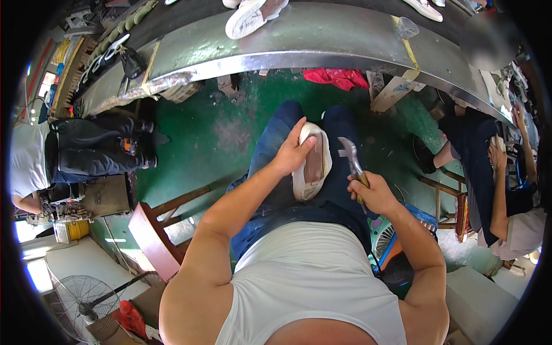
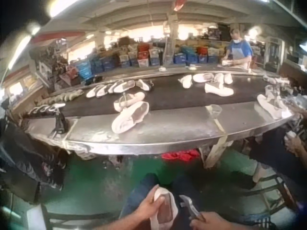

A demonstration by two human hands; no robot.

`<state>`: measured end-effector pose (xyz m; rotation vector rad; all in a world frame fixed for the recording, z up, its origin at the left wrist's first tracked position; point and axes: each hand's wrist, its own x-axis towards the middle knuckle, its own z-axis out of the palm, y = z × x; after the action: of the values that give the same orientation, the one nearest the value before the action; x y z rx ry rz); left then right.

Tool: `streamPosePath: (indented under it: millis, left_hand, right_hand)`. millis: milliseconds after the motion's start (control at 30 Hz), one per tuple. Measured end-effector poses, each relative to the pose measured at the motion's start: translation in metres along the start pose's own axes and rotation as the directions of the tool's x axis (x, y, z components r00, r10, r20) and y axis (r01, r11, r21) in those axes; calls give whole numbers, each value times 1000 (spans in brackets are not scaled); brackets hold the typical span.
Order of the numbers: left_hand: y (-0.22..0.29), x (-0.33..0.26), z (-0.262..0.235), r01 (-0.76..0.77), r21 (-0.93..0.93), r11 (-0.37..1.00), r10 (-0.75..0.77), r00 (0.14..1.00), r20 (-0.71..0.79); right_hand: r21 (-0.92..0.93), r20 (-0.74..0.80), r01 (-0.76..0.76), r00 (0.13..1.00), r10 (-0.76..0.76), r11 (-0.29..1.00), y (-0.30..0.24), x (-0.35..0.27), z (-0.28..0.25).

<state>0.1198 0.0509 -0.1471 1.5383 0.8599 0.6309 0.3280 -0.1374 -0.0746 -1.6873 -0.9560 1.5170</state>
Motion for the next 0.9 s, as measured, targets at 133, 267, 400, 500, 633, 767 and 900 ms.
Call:
streamPosePath:
  millis: [133,267,400,500,633,767,900]
  left_hand:
    - [20,6,-17,148,-173,974,-108,970,217]
    - [20,6,-27,144,-263,954,-63,954,292]
    - [22,9,-33,92,-124,988,-56,962,265]
    - [13,20,-32,92,-165,982,-43,960,278]
    - [-4,28,-36,136,-343,929,-31,955,295]
    - [-4,31,-35,205,-373,905,-74,939,335]
    - [12,23,-28,227,-392,892,-87,935,343]
  right_hand:
    - [-85,141,57,989,-45,995,-7,14,18]
    - [-4,133,35,990,-34,999,-15,34,31]
    - [199,118,41,991,-65,979,-26,52,34]
    - [222,243,-117,968,61,968,-35,60,26]
    - [-279,124,90,991,-58,956,-32,71,24]
    - [-492,-46,293,931,-361,819,-3,77,37]
    - [-554,-48,266,936,-349,789,-5,53,31]
